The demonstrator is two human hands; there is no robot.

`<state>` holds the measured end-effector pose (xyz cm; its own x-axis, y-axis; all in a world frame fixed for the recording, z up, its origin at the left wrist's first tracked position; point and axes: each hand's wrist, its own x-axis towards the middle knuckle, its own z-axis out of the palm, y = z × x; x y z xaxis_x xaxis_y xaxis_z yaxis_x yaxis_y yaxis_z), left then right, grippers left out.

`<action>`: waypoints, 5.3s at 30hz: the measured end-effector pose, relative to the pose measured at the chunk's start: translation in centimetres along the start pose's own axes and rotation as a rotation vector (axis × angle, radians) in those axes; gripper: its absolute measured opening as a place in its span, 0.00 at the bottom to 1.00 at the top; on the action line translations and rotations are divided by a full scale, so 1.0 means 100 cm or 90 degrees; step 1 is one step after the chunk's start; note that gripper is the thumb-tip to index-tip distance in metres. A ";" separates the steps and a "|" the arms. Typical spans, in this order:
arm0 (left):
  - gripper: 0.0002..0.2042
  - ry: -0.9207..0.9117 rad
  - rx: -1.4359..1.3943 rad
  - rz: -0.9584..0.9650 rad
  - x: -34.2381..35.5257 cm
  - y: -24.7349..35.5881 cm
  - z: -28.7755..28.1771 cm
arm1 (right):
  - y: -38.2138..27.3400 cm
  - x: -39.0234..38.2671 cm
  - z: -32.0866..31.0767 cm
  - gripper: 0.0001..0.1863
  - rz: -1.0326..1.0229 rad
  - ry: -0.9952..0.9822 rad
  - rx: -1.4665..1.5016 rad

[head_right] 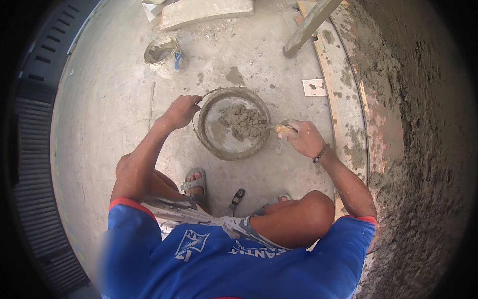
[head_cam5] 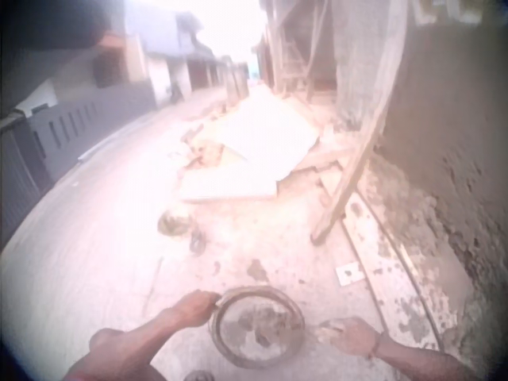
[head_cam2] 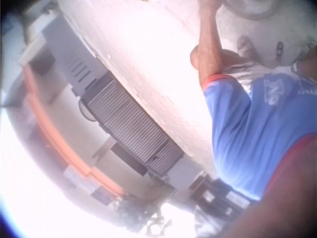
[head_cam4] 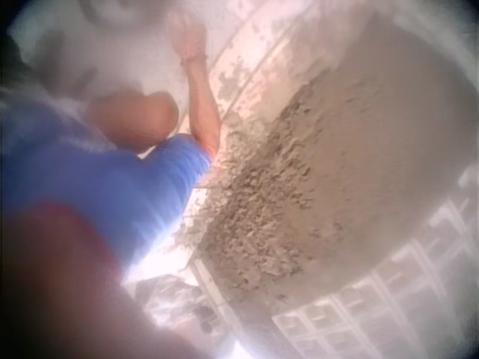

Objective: The person scoops wet cement from a pile on the ground into a bucket using a trowel. They then walk to a wall and apply the cement to the surface, smoothing it with the trowel. The person repeats this process, mixing the cement with water in the bucket and continuing to apply it to the wall.

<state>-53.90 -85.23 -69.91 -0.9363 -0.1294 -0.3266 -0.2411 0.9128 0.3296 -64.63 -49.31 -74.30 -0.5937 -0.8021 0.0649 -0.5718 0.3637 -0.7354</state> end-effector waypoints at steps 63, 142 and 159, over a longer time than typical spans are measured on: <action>0.14 -0.003 -0.003 -0.034 0.014 0.016 -0.004 | 0.183 -0.144 -0.221 0.26 0.630 0.357 -0.628; 0.17 -0.025 -1.051 -0.132 0.004 -0.070 0.172 | -0.075 0.078 0.130 0.11 0.104 -0.442 -0.502; 0.16 -0.027 -1.060 -0.119 -0.003 -0.060 0.157 | -0.006 0.112 0.128 0.14 0.084 -0.416 -0.673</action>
<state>-48.14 -84.60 -85.70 -0.8647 -0.1463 -0.4805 -0.3564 -0.4952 0.7923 -63.69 -64.63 -81.75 -0.4625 -0.7049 -0.5378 -0.8833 0.4187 0.2109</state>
